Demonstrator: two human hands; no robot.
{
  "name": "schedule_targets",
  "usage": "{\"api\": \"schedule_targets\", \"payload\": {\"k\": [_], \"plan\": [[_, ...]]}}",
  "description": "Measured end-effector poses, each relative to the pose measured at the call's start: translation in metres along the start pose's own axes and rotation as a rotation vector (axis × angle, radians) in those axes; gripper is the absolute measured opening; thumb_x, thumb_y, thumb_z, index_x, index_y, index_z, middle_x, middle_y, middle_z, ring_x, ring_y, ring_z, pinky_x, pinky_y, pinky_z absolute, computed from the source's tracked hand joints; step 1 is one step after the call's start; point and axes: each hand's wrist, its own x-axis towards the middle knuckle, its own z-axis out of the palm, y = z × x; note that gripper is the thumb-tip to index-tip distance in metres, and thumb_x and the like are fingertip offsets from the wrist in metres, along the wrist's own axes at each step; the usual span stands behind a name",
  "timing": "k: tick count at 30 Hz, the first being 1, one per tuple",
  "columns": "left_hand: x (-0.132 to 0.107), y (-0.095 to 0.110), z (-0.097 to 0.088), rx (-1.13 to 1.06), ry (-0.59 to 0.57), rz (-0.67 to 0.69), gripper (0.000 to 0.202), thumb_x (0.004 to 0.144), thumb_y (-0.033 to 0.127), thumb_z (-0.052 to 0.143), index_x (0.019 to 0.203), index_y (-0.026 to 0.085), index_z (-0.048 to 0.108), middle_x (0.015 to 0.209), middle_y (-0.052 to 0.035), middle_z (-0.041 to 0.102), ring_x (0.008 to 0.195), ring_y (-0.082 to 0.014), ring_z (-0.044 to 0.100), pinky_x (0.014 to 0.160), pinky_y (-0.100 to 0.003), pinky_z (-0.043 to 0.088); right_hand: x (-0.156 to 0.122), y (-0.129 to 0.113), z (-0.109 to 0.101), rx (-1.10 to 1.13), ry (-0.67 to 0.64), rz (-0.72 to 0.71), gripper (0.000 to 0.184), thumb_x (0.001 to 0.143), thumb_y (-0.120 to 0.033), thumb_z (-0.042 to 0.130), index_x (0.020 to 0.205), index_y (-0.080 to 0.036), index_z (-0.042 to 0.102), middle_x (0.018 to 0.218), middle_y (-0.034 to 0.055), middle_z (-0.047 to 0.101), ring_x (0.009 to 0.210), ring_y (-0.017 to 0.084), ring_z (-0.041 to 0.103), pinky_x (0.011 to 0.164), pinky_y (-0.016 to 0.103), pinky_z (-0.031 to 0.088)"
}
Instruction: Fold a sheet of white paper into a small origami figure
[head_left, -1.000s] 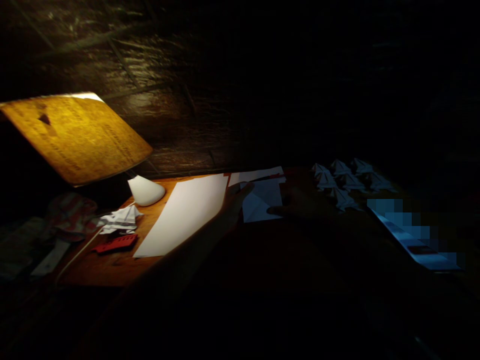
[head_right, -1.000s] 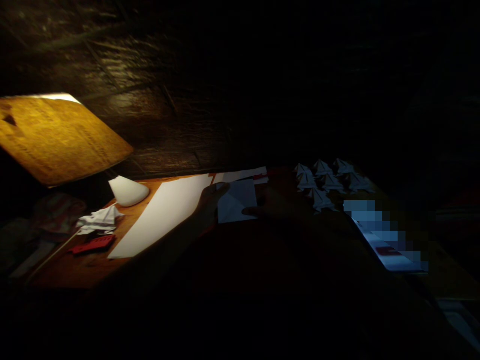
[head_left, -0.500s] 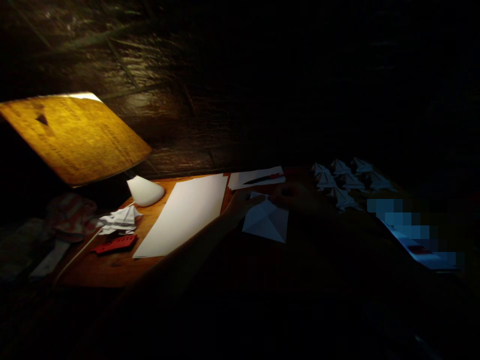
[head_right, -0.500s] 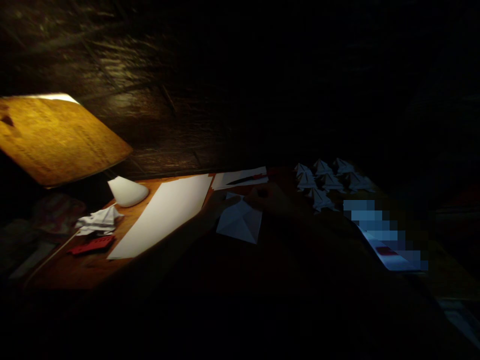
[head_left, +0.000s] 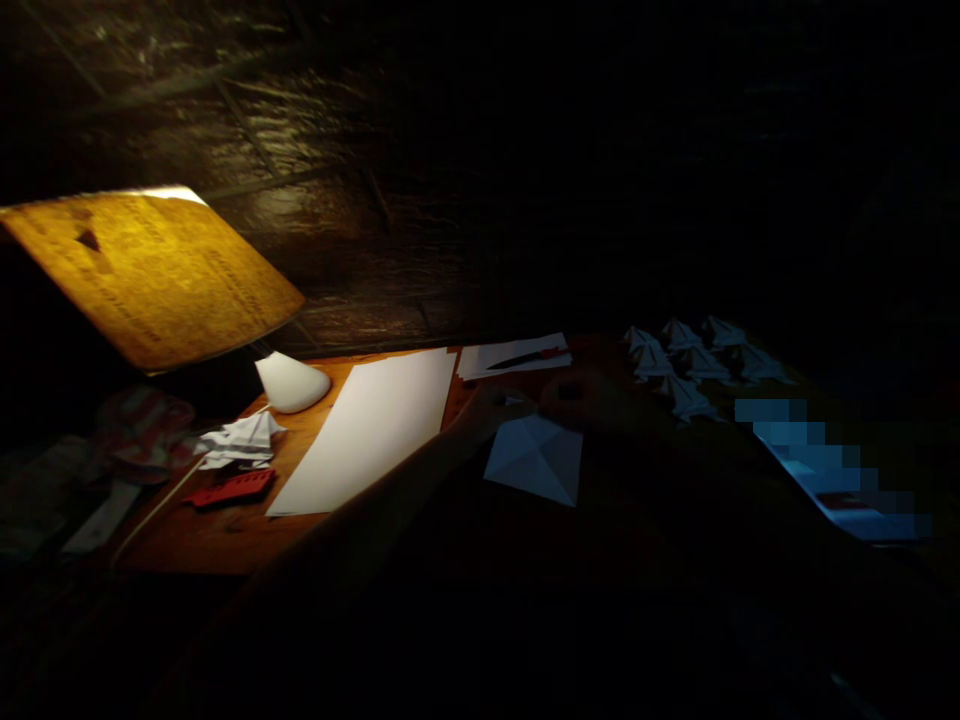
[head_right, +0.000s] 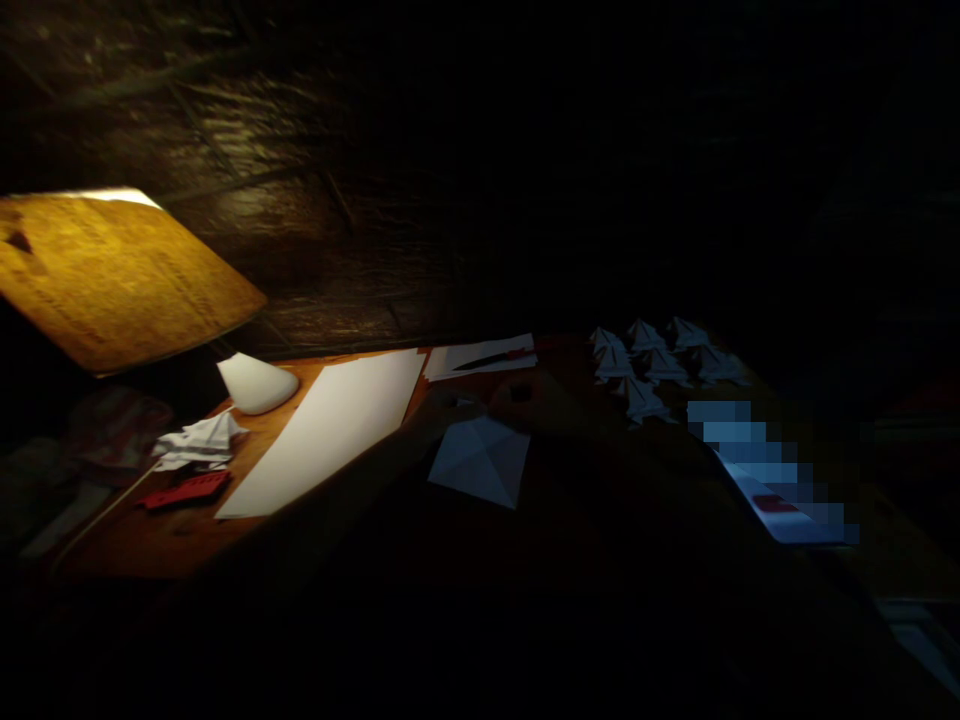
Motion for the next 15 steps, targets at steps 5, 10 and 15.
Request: {"api": "schedule_targets", "payload": {"k": [5, 10, 15], "plan": [[-0.0021, 0.0016, 0.0, 0.098, -0.111, 0.023, 0.021, 0.064, 0.039, 0.087, 0.066, 0.02, 0.077, 0.068, -0.0041, 0.072, 0.061, -0.0159, 0.06, 0.057, -0.026, 0.043, 0.0023, 0.0065, -0.0006, 0.003, -0.02, 0.01, 0.02, 0.076, -0.036, 0.067, 0.075, -0.016, 0.068, 0.067, -0.0005, 0.059, 0.057, 0.01, 0.046, 0.054, 0.025, 0.037], [-0.0025, -0.0009, -0.0009, 0.104, -0.112, 0.043, 0.021, 0.064, 0.039, 0.086, 0.065, 0.02, 0.077, 0.067, -0.0035, 0.072, 0.064, -0.0165, 0.061, 0.061, -0.027, 0.044, 0.0015, 0.0021, 0.0006, -0.017, -0.034, 0.043, 0.021, 0.074, -0.037, 0.065, 0.069, -0.017, 0.063, 0.063, -0.0021, 0.055, 0.056, 0.009, 0.043, 0.052, 0.024, 0.035], [-0.0034, -0.0017, -0.0026, 0.153, -0.098, 0.022, 0.021, 0.066, 0.038, 0.083, 0.067, 0.018, 0.076, 0.069, -0.0035, 0.071, 0.067, -0.0167, 0.063, 0.064, -0.028, 0.046, 0.0029, 0.0015, 0.0004, -0.016, -0.061, 0.078, 0.024, 0.073, -0.04, 0.067, 0.069, -0.017, 0.064, 0.063, -0.0024, 0.054, 0.056, 0.009, 0.041, 0.052, 0.024, 0.033]]}}
